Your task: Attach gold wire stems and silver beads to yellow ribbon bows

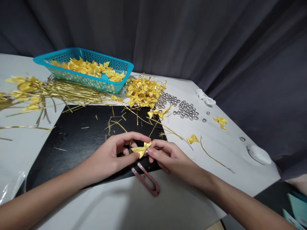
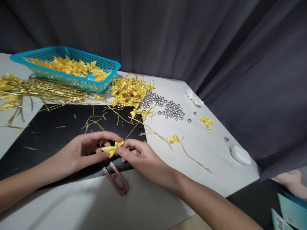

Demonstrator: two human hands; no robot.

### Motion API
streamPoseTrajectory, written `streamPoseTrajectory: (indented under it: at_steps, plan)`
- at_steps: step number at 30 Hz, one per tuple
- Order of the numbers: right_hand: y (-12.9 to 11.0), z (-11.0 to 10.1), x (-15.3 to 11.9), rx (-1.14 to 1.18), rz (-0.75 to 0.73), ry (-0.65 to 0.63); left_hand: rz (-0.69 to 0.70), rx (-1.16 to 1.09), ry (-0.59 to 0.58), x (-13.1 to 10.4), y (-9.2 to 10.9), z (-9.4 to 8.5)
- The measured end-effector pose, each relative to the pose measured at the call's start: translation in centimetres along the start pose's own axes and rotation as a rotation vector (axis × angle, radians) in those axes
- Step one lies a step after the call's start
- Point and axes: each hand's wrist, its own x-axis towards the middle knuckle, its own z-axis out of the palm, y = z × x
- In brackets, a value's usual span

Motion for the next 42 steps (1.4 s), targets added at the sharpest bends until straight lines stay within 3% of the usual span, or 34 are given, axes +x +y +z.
streamPoseTrajectory:
  at_steps: [6,12,18,28,33,38,42]
  plan:
    - [-0.07,-0.42,-0.02,-0.024,0.036,-0.085,-0.009,-0.002,-0.014,-0.05,0.17,0.12]
    - [0.07,-0.08,-0.05,-0.028,0.027,-0.004,-0.007,-0.065,-0.020,0.02,0.18,0.03]
    - [0.01,0.07,-0.10,0.025,0.041,-0.018,0.009,-0.092,-0.029,0.02,0.13,-0.03]
    - [-0.09,0.07,0.04,-0.037,0.044,0.036,0.023,-0.065,0.160,0.25,0.27,-0.04]
    - [0.34,-0.21,0.27,0.067,0.034,0.242,0.033,-0.058,0.078,0.12,0.11,-0.31]
    - [0.43,-0.56,0.26,0.050,0.021,0.073,0.064,-0.099,-0.048,0.00,-0.20,-0.51]
    - [0.78,-0.86,0.47,0.107,0.027,0.051,0.072,-0.127,-0.059,0.19,-0.39,-0.61]
